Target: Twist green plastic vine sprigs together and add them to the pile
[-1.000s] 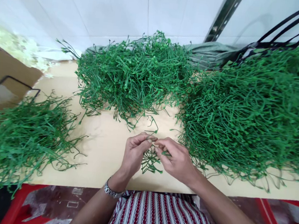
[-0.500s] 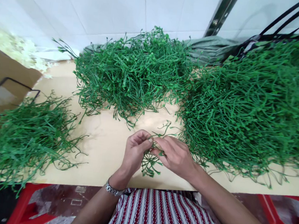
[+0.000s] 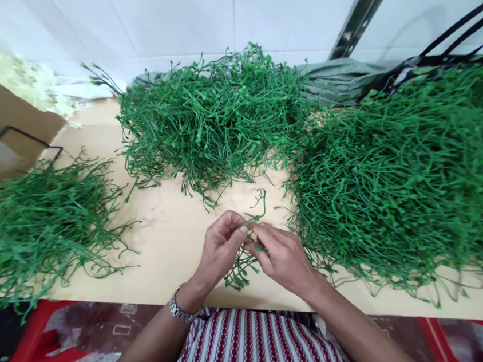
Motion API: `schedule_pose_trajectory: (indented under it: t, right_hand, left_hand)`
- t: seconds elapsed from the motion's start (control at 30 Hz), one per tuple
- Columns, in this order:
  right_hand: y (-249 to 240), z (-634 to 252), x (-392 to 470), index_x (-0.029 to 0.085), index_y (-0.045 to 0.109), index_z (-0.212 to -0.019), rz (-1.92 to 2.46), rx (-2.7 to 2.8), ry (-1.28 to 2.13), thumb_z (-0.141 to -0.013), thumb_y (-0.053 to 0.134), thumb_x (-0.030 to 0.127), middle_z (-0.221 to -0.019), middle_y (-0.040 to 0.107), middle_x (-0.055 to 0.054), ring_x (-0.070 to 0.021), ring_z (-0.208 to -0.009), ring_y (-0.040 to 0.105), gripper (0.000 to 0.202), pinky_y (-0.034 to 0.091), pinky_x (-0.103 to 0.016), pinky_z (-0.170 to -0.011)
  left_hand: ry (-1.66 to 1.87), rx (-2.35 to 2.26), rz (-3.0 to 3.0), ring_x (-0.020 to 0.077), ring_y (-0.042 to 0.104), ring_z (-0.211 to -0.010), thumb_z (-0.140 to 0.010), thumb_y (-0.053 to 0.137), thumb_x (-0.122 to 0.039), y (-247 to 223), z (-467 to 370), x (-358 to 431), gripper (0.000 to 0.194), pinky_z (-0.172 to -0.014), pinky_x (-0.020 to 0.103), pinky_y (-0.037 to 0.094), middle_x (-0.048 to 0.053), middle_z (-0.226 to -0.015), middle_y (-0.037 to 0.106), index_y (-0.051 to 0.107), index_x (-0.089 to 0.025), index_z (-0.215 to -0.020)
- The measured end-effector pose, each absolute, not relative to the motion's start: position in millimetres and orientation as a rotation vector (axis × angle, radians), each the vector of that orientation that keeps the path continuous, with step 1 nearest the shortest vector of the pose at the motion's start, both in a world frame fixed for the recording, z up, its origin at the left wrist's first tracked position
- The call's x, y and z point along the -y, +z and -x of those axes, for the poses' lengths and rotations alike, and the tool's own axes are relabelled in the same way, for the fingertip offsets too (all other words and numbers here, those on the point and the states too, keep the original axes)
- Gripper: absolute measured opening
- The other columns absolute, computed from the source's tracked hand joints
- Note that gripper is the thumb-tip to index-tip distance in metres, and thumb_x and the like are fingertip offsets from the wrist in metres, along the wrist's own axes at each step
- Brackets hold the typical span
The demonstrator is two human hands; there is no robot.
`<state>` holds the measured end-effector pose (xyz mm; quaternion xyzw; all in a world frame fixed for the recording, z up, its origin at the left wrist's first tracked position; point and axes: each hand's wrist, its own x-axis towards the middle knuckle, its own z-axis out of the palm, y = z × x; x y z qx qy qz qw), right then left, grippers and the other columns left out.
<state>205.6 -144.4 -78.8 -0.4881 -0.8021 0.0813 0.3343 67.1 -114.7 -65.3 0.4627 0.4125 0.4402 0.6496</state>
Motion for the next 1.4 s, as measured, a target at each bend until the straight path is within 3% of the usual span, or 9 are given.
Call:
schedule_pose_trajectory:
  t: [0.13,0.4,0.57,0.77,1.13,1.27,1.4]
  right_hand:
    - [-78,-207,144,0.015,0.055,-0.079,1.259,2.060,0.379,-0.082,0.047,0.013,-0.068,0.061,-0.003,-0.0137,-0.060,0.055,0.009,0.039,-0.023,-0.055]
    - [-75,-205,142,0.016,0.048,-0.067,1.168,1.860,0.632,-0.084,0.047,0.015,-0.062,0.049,0.000,-0.0096,-0.059,0.046,0.017,0.035,-0.020,-0.057]
    - [-71,-203,143,0.016,0.040,-0.060,1.154,1.773,0.788,-0.085,0.047,0.019,-0.055,0.036,0.005,-0.0067,-0.051,0.037,0.026,0.030,-0.017,-0.049]
    - [-70,-210,137,0.014,0.052,-0.068,1.010,1.859,0.929,-0.085,0.046,0.020,-0.063,0.050,0.001,-0.0084,-0.059,0.045,0.020,0.034,-0.018,-0.056]
    - [-69,-207,136,0.013,0.053,-0.071,1.053,1.692,1.090,-0.086,0.045,0.026,-0.059,0.041,0.004,-0.0063,-0.053,0.037,0.022,0.030,-0.017,-0.050]
    - [-69,-208,132,0.012,0.059,-0.078,1.051,1.760,1.166,-0.088,0.042,0.028,-0.062,0.048,0.002,-0.0070,-0.055,0.041,0.025,0.032,-0.017,-0.052]
    - [-72,-211,128,0.013,0.060,-0.071,1.124,2.048,0.883,-0.082,0.043,0.017,-0.061,0.053,0.000,-0.0091,-0.055,0.044,0.020,0.032,-0.020,-0.054]
  left_hand:
    - [0.961,-0.968,-1.210,0.0083,0.043,-0.055,-0.076,0.058,-0.026,-67,-65,116,0.014,-0.051,0.019,0.037,-0.003,-0.060,0.047,0.051,-0.015,-0.070]
    - [1.167,-0.754,-0.821,0.0086,0.047,-0.066,-0.068,0.065,-0.015,-63,-76,118,0.010,-0.060,0.018,0.038,-0.001,-0.073,0.053,0.055,-0.015,-0.069]
    - [0.996,-0.631,-0.586,0.0074,0.043,-0.054,-0.065,0.067,-0.014,-56,-76,112,0.015,-0.052,0.018,0.032,-0.001,-0.061,0.054,0.053,-0.015,-0.068]
    - [0.887,-0.584,-0.469,0.0056,0.036,-0.047,-0.062,0.068,-0.012,-54,-75,109,0.019,-0.047,0.018,0.026,-0.003,-0.054,0.047,0.049,-0.014,-0.066]
    - [0.914,-0.519,-0.629,0.0097,0.045,-0.057,-0.068,0.065,-0.017,-53,-67,106,0.016,-0.055,0.021,0.033,0.000,-0.060,0.055,0.049,-0.016,-0.070]
    - [0.911,-0.564,-0.627,0.0072,0.033,-0.045,-0.067,0.066,-0.021,-55,-69,103,0.020,-0.049,0.020,0.027,-0.006,-0.046,0.042,0.047,-0.017,-0.069]
    - [0.862,-0.746,-0.725,0.0043,0.024,-0.041,-0.064,0.067,-0.021,-55,-69,101,0.019,-0.043,0.019,0.017,-0.007,-0.045,0.037,0.049,-0.015,-0.064]
